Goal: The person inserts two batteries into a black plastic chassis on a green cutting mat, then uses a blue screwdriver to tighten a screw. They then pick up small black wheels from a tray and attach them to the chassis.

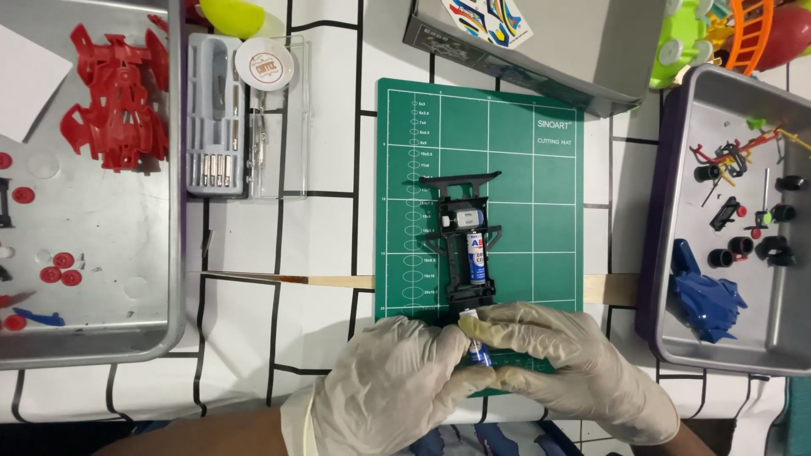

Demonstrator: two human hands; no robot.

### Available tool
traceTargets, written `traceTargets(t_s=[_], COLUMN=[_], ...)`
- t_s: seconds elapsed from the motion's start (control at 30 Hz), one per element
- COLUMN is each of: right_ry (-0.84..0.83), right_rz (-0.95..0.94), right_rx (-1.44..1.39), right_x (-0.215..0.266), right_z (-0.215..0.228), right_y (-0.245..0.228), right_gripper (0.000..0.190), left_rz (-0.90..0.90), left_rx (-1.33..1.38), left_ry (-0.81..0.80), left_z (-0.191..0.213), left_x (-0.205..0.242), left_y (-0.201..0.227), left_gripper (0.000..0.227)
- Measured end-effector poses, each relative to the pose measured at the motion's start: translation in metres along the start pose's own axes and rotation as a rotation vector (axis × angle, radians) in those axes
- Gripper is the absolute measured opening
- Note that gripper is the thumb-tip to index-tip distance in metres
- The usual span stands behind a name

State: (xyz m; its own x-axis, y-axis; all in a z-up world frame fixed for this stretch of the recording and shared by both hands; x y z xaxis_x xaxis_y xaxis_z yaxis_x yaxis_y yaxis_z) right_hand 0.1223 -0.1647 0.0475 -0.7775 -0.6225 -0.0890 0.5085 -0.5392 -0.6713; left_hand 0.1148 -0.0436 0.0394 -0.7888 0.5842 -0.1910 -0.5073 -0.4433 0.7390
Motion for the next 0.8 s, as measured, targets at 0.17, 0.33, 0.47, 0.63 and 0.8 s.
traceTargets(t_s=[0.17,0.33,0.47,0.63,0.8], right_ry=[0.122,0.192,0.206,0.098,0.051], right_rz=[-0.04,-0.255,-0.156,0.007,-0.029], right_rx=[-0.083,0.258,0.333,0.3,0.346], right_x=[-0.022,-0.023,-0.027,-0.037,-0.043], right_z=[0.011,0.019,0.018,0.001,-0.004], right_y=[0.002,0.012,0.009,0.007,0.006], right_gripper=[0.043,0.051,0.051,0.06,0.06], left_rz=[0.009,-0.005,0.036,-0.053,-0.073], left_rx=[-0.066,-0.234,-0.555,-0.63,-0.656], left_ry=[0.018,0.177,0.257,0.227,0.265], left_z=[0.017,0.046,0.033,0.024,0.017], left_x=[-0.006,-0.029,-0.039,-0.038,-0.034], left_y=[-0.012,-0.042,-0.069,-0.07,-0.071], left_gripper=[0.047,0.033,0.045,0.051,0.041])
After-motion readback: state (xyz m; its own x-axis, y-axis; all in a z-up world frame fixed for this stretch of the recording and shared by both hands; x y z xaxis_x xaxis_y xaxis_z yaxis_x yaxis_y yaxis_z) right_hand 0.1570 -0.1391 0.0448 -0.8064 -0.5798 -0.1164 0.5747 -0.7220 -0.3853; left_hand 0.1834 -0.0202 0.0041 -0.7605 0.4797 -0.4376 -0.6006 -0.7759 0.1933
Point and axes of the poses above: each hand's wrist, its own x-axis away from the middle knuckle, its own z-axis out of the back of the hand, y = z × x, the point moved 10 cm from there along -x, towards the middle knuckle, and after that the axes turned 8 degrees about x, right-handed, at the moved point
